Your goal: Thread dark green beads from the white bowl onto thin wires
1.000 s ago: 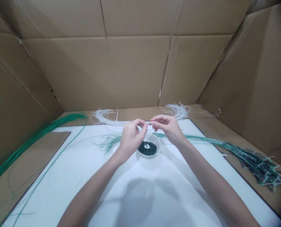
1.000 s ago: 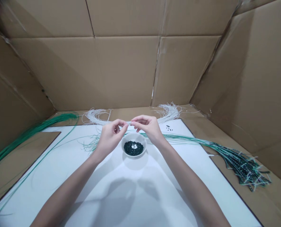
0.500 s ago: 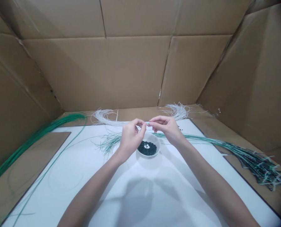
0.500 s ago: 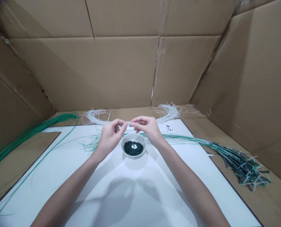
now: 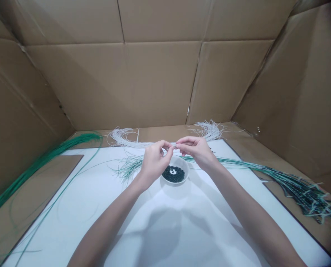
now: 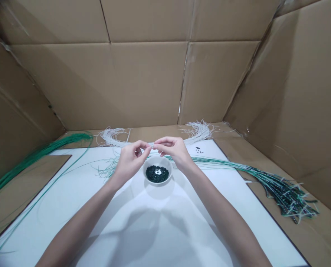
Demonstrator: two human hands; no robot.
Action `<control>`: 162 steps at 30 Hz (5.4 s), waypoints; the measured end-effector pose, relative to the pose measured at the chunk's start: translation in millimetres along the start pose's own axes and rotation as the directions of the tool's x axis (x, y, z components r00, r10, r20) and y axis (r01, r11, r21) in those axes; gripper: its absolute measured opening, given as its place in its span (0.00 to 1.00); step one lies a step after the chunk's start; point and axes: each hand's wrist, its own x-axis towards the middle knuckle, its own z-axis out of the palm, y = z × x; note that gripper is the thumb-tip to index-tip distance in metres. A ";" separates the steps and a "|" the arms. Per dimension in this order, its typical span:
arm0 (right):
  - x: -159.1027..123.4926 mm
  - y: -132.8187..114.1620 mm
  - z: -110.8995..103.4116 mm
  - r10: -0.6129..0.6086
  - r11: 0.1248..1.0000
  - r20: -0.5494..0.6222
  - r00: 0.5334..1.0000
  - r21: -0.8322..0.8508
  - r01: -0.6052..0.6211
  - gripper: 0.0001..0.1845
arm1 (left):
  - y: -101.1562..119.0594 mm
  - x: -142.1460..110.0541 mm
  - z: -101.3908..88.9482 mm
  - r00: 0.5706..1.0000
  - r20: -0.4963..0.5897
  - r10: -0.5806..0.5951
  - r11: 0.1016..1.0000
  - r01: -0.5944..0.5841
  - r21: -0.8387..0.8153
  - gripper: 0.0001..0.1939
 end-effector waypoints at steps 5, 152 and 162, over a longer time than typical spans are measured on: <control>-0.4 -2.2 -0.3 -0.035 0.998 -0.001 0.999 -0.054 0.035 0.12 | -1.7 0.2 1.0 1.000 0.011 -0.021 0.999 0.022 -0.036 0.11; -16.2 35.3 -7.3 0.083 0.948 0.174 0.981 0.290 -0.131 0.07 | -11.0 -27.0 -21.2 0.981 0.167 -0.094 0.995 0.098 -0.016 0.09; -16.4 35.2 -7.9 0.089 0.956 0.165 0.982 0.263 -0.131 0.07 | -13.1 -27.3 -19.5 0.981 0.169 -0.091 0.996 0.093 -0.008 0.09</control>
